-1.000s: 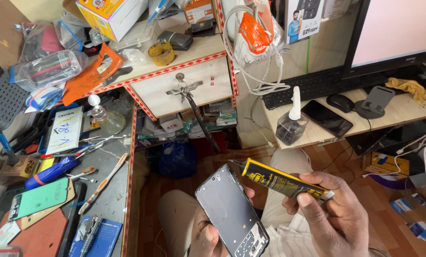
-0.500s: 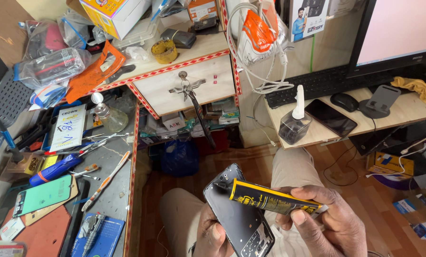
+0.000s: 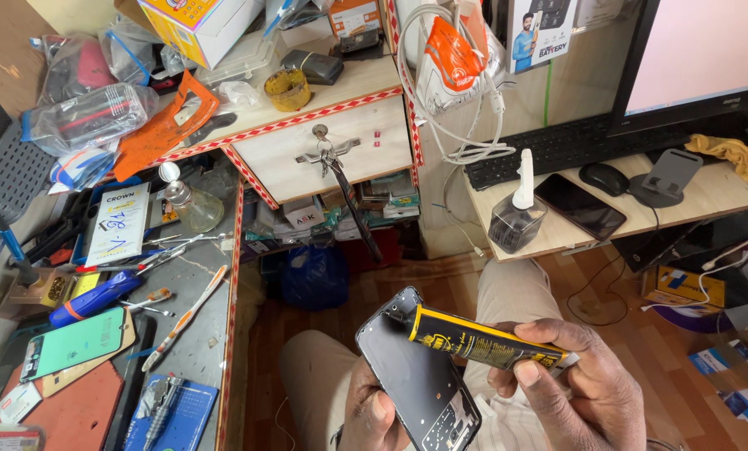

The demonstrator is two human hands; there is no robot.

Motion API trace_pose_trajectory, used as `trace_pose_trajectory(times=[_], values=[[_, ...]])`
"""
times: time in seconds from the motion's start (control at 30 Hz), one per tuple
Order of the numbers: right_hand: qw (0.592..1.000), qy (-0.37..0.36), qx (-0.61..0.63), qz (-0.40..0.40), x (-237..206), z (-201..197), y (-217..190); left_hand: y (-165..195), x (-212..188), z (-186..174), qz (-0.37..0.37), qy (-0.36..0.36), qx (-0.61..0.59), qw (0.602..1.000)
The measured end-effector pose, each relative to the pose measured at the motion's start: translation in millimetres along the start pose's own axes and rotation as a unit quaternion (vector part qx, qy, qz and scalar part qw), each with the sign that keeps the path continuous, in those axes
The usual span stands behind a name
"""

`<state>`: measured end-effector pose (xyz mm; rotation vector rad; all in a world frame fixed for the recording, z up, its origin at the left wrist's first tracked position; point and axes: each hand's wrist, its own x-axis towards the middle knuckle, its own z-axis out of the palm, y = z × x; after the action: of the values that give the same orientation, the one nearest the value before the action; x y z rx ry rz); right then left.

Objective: The person applies adhesive to the edges of a smartphone chassis, then installs a new battery into the phone and connects the battery ribbon cable. The person also cleans the internal area with a toothbrush.

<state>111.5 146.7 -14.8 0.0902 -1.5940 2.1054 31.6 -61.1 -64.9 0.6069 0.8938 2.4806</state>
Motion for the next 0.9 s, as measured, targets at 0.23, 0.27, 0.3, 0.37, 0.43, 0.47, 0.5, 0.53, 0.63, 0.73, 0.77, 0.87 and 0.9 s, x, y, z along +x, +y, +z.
trace_pose_trajectory(times=[0.23, 0.27, 0.3, 0.37, 0.43, 0.47, 0.5, 0.53, 0.63, 0.73, 0.77, 0.87, 0.9], values=[[1.0, 0.023, 0.006, 0.016, 0, 1, 1, 7, 6, 9, -0.012, 0.0, 0.019, 1.0], [0.999, 0.026, 0.003, 0.02, 0, 0, 1, 8, 6, 12, -0.015, 0.012, 0.025, 1.0], [0.999, 0.028, 0.001, 0.023, 1, -1, 2, 9, 6, 15, -0.018, 0.024, 0.031, 0.999], [0.999, 0.031, -0.002, 0.024, 1, -2, 2, 11, 5, 19, -0.014, 0.031, 0.032, 0.999], [0.999, 0.032, -0.001, 0.021, 2, -3, 3, 12, 6, 20, -0.016, 0.034, 0.031, 0.999], [0.999, 0.029, -0.002, 0.019, 2, -4, 4, 12, 7, 20, -0.018, 0.034, 0.029, 0.999], [0.999, 0.027, -0.004, 0.017, 3, -4, 4, 12, 8, 19, -0.022, 0.034, 0.028, 0.999], [1.0, 0.025, -0.005, 0.015, 3, -4, 4, 12, 8, 19, -0.016, 0.029, 0.022, 0.999], [1.0, 0.017, 0.011, 0.009, 5, -4, 4, 10, 9, 19, -0.008, 0.02, -0.003, 1.0], [1.0, 0.025, -0.004, 0.006, 6, -4, 4, 8, 10, 20, -0.012, 0.022, -0.031, 0.999], [1.0, 0.021, -0.007, -0.002, 7, -4, 4, 7, 11, 20, -0.01, 0.022, -0.035, 0.999], [1.0, 0.016, -0.012, -0.023, 8, -3, 4, 9, 13, 21, -0.004, 0.009, -0.031, 0.999], [0.999, 0.018, -0.011, -0.028, 8, -3, 4, 9, 14, 21, -0.002, 0.002, -0.027, 1.0]])
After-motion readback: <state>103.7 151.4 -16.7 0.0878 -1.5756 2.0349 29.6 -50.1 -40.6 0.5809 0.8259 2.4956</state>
